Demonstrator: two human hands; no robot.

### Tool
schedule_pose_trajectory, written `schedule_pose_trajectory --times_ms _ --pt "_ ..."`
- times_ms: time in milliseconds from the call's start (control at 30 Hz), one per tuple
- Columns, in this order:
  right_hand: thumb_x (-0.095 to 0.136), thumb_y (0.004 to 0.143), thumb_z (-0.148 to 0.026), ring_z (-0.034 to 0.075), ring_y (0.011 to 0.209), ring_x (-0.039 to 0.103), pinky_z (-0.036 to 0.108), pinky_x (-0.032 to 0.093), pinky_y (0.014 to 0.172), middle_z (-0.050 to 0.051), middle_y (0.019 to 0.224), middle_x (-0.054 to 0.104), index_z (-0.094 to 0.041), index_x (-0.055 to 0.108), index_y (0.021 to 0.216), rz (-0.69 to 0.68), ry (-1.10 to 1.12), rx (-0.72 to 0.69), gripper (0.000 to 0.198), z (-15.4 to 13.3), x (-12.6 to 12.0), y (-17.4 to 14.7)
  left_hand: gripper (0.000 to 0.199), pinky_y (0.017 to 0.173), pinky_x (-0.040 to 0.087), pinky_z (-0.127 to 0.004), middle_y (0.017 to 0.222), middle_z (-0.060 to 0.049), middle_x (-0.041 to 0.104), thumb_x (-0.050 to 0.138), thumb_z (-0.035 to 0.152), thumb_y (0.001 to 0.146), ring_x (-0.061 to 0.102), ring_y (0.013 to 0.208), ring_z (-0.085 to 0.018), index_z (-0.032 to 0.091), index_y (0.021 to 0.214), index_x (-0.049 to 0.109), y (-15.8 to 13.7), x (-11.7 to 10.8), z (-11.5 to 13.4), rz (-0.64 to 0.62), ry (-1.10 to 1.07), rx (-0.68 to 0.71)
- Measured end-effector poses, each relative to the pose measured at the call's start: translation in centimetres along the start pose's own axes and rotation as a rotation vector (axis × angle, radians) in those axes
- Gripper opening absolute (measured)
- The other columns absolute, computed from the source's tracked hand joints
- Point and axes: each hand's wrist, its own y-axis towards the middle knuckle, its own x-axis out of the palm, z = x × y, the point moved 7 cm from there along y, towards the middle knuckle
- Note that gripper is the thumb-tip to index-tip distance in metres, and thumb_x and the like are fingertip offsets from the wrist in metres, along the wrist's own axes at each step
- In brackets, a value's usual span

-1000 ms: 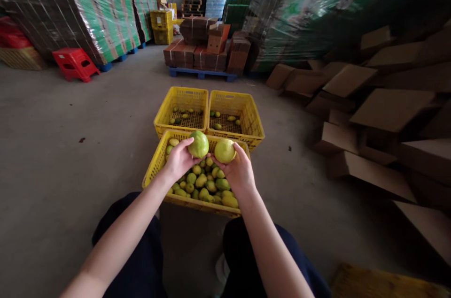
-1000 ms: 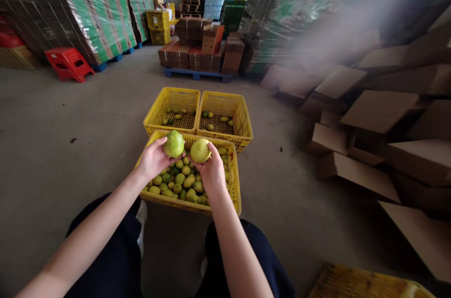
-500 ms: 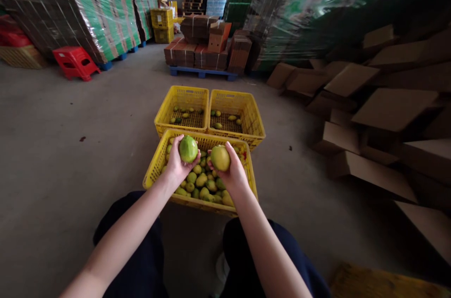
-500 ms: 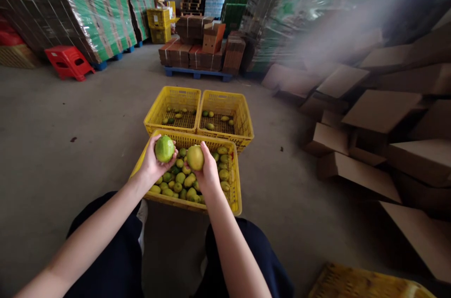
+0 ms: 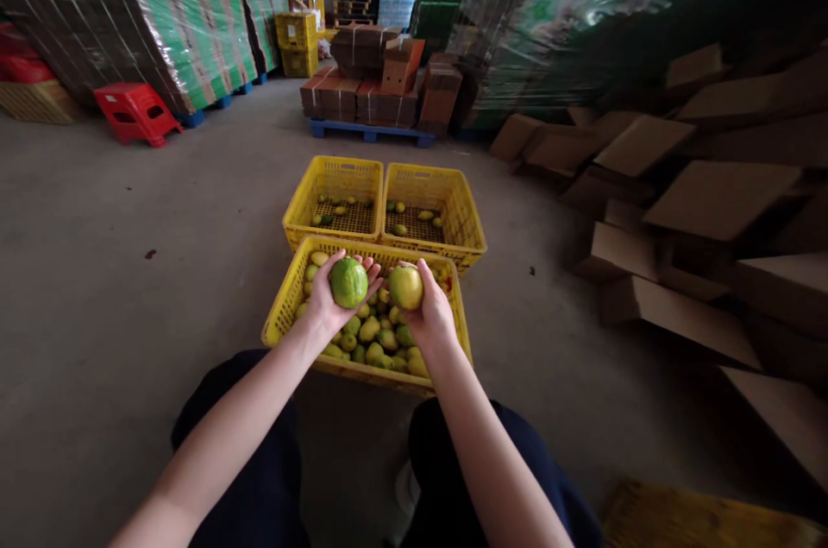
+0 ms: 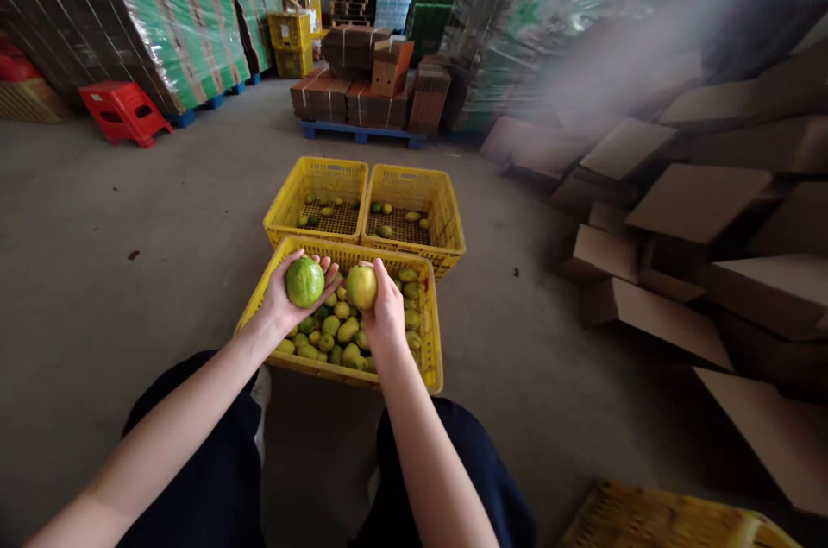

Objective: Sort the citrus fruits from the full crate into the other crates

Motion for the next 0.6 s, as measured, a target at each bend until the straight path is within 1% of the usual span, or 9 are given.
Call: schedule_pose_trajectory --times_ms 67,100,200,267,333,400,467,533,600 --pt "0.073 0.069 -0.053 0.018 0.071 0.066 0.029 0.055 0.063 0.001 0.078 0.072 -0.018 0.072 0.087 0.022 -0.076 -0.148 0.04 -0.7 -0.1 -0.1 0.014 0.08 0.058 -0.038 0.082 -0.008 0.073 0.055 0.026 0.082 0.071 0.081 -0.021 0.015 0.078 0.064 0.1 0.0 -0.7 -0.03 0.004 -0.009" --pt "0.071 0.072 -0.054 0.018 0.076 0.065 0.029 0.054 0.068 0.002 0.082 0.072 -0.018 0.073 0.089 0.035 -0.133 -0.241 0.04 -1.2 -0.1 -0.3 0.015 0.08 0.058 -0.039 0.086 -0.008 0.073 0.054 0.026 0.081 0.071 0.084 -0.022 0.015 0.082 0.065 0.2 0.1 -1.2 -0.057 0.011 -0.017" --pt "0.062 0.081 -0.053 0.021 0.094 0.064 0.034 0.051 0.087 0.004 0.096 0.072 -0.02 0.074 0.093 0.061 -0.356 -0.541 0.037 -2.7 0.4 -0.8 0.028 0.078 0.057 -0.04 0.087 -0.007 0.073 0.053 0.029 0.078 0.07 0.087 -0.024 0.017 0.098 0.068 0.1 0.7 -2.7 -0.121 0.038 -0.064" --pt "0.054 0.087 -0.052 0.023 0.102 0.062 0.04 0.047 0.096 0.007 0.1 0.071 -0.021 0.076 0.089 0.019 -0.512 -0.672 0.038 -2.8 1.4 -1.2 0.03 0.077 0.057 -0.038 0.079 -0.005 0.072 0.054 0.03 0.075 0.07 0.083 -0.024 0.017 0.098 0.069 0.1 0.9 -3.6 -0.099 0.028 -0.082" --pt "0.048 0.091 -0.052 0.025 0.109 0.06 0.044 0.044 0.101 0.009 0.106 0.069 -0.022 0.077 0.084 -0.082 -0.662 -0.725 0.042 -2.2 2.5 -1.5 0.023 0.074 0.056 -0.033 0.072 -0.004 0.069 0.056 0.027 0.073 0.069 0.078 -0.021 0.016 0.088 0.068 0.3 0.8 -3.9 -0.053 0.0 -0.062" --pt "0.05 0.09 -0.054 0.029 0.117 0.056 0.05 0.042 0.104 0.012 0.117 0.065 -0.023 0.076 0.087 -0.19 -0.815 -0.766 0.041 -1.5 3.5 -2.0 0.017 0.072 0.056 -0.028 0.07 -0.003 0.067 0.055 0.026 0.073 0.069 0.074 -0.018 0.015 0.08 0.066 0.6 0.5 -3.7 -0.042 0.002 -0.006" --pt "0.06 0.084 -0.056 0.033 0.125 0.051 0.055 0.04 0.107 0.015 0.128 0.059 -0.022 0.074 0.097 -0.268 -0.952 -0.837 0.039 -1.1 4.2 -2.8 0.019 0.071 0.057 -0.027 0.069 -0.004 0.066 0.052 0.03 0.078 0.068 0.072 -0.018 0.016 0.076 0.064 1.1 0.2 -3.0 -0.084 0.112 0.062" --pt "0.068 0.078 -0.055 0.035 0.129 0.047 0.057 0.04 0.108 0.018 0.133 0.055 -0.02 0.07 0.105 -0.352 -1.038 -0.926 0.044 -1.0 4.7 -3.8 0.031 0.068 0.058 -0.03 0.066 -0.005 0.065 0.046 0.041 0.085 0.068 0.071 -0.019 0.017 0.073 0.061 1.5 -0.1 -1.6 -0.144 0.371 0.222" --pt "0.073 0.075 -0.053 0.036 0.134 0.044 0.058 0.04 0.108 0.018 0.138 0.052 -0.021 0.067 0.11 -0.462 -1.073 -1.036 0.048 -1.2 5.3 -5.0 0.044 0.066 0.058 -0.033 0.064 -0.006 0.064 0.038 0.052 0.09 0.068 0.071 -0.021 0.019 0.072 0.06 1.5 0.1 0.1 -0.194 0.682 0.459"
